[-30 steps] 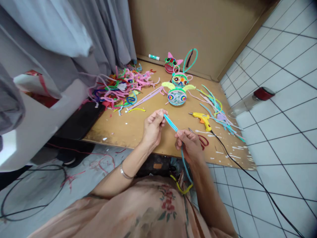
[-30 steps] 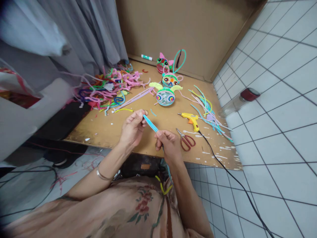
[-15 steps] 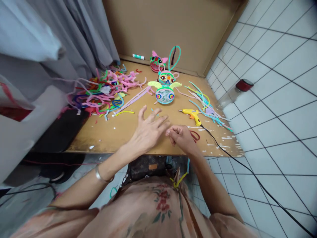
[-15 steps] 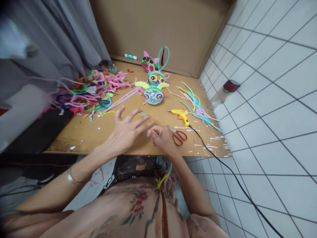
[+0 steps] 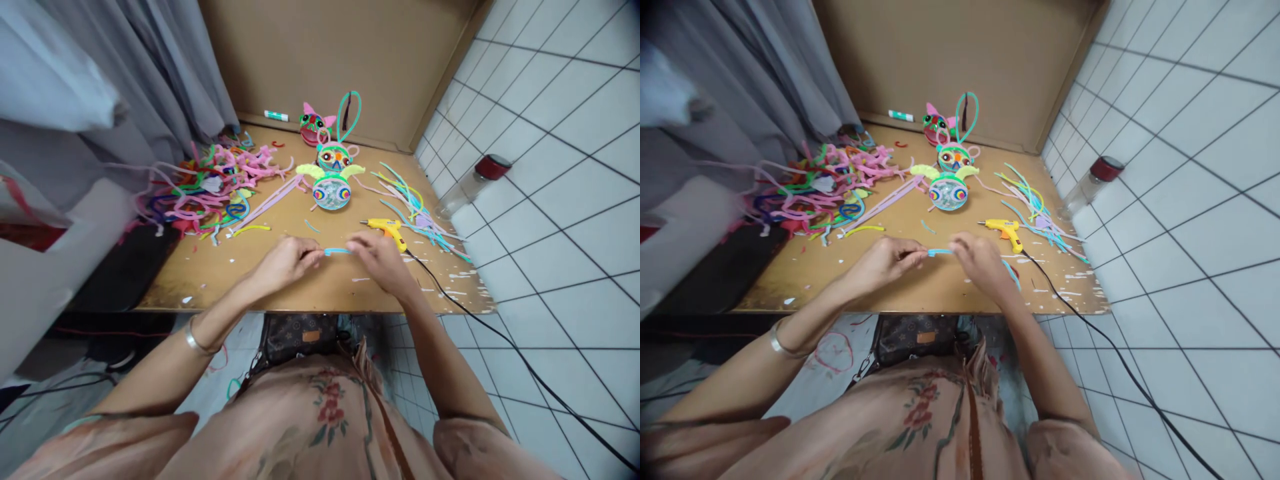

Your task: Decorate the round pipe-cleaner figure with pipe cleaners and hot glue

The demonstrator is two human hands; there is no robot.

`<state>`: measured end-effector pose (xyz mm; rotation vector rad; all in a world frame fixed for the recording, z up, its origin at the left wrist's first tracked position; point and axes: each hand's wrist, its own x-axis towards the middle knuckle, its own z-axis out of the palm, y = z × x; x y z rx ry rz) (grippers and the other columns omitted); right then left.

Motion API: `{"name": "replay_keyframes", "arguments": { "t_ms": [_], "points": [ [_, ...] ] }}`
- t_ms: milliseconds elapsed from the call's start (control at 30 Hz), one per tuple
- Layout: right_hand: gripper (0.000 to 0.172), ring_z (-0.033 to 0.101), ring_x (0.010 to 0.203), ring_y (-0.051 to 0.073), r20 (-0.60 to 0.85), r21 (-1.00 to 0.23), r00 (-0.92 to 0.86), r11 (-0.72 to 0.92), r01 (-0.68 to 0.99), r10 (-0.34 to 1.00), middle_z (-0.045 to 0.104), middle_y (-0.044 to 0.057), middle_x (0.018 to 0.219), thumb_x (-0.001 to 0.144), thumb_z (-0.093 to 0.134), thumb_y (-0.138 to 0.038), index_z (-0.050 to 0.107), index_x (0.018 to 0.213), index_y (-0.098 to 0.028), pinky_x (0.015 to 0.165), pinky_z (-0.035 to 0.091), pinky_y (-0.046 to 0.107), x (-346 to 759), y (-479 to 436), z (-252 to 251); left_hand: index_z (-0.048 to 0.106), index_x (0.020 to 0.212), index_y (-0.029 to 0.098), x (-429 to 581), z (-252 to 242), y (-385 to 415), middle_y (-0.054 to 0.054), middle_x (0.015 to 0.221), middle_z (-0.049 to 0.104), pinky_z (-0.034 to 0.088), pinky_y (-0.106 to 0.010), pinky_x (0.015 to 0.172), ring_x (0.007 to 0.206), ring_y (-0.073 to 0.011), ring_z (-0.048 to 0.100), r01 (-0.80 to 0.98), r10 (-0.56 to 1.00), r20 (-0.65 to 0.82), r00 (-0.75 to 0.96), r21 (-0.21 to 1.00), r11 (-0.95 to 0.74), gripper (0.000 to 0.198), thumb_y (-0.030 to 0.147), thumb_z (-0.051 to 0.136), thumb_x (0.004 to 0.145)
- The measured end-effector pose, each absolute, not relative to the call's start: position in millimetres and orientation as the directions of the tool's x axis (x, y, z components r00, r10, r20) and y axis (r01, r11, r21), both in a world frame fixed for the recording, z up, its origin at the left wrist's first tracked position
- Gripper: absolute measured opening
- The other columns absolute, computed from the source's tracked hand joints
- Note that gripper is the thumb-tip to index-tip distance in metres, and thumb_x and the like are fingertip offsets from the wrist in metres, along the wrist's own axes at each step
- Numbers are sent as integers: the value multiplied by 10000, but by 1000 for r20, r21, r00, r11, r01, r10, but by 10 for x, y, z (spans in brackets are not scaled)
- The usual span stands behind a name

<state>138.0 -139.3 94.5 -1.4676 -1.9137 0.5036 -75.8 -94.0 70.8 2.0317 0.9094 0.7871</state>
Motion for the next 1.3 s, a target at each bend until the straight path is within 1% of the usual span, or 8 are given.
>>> {"name": "replay_keyframes", "arguments": {
  "t_ms": [133,300,533,633,700,800,967,1300],
  "points": [
    [289,614,1015,229,490,-487,41,234,841,871,703,109,1063,930,446,-300,684,1047,-184,908,443,360,1687,-1607,912,656,590,159,-966,482,-868,1,440,539,275,-192,433,407,-83,416,292,940,50,338,944,-155,345,457,657,764],
    [287,604,926,255,217,-264,77,-17,964,973,682,144,966,935,434,-263,687,1015,-156,830,458,367,1846,-1842,394,704,662,150,-1180,242,-962,-42,565,652,314,-185,420,434,-86,488,258,941,-192,280,959,119,327,474,740,666],
    [329,581,907,274,194,-127,91,-67,990,977,657,183,995,901,445,-198,645,1154,-131,780,456,376,1883,-1758,51,699,695,139,-1160,264,-1216,-14,551,647,356,-187,438,413,-68,478,77,928,-274,253,962,263,280,392,767,597],
    [362,597,891,276,207,-288,173,-109,951,963,666,172,1003,825,542,-214,664,1156,-134,784,480,409,1934,-1818,196,690,699,132,-1133,280,-1272,-8,547,642,364,-190,446,408,-65,482,15,937,-263,229,964,267,267,375,750,605],
    [405,613,886,256,222,-549,237,-80,832,946,680,141,1026,779,624,-286,673,1159,-156,799,505,417,1928,-1908,313,684,707,129,-1117,271,-1286,-7,547,639,368,-193,448,408,-67,488,-11,941,-251,227,966,260,265,374,735,621],
    [508,645,762,195,-37,-926,205,-111,361,978,696,48,861,688,764,-413,688,1152,-220,697,543,347,1777,-2068,454,674,716,133,-1086,251,-1291,-2,544,634,361,-193,440,407,-68,491,-29,940,-230,253,969,245,270,386,728,637],
    [489,670,652,162,-318,-948,-33,-318,14,947,689,23,794,568,856,-487,751,957,-210,648,526,300,1211,-2129,487,667,741,134,-979,303,-1337,7,541,627,357,-185,431,405,-66,489,-43,931,-201,305,974,225,302,415,733,652],
    [488,470,452,71,-299,-951,-186,-308,-23,936,548,-56,532,647,790,-519,751,1000,-185,482,396,214,900,-1861,375,687,826,133,-887,321,-1443,21,536,588,367,-165,419,421,-63,481,-44,877,-183,445,973,226,314,428,714,722]
  ]
}}
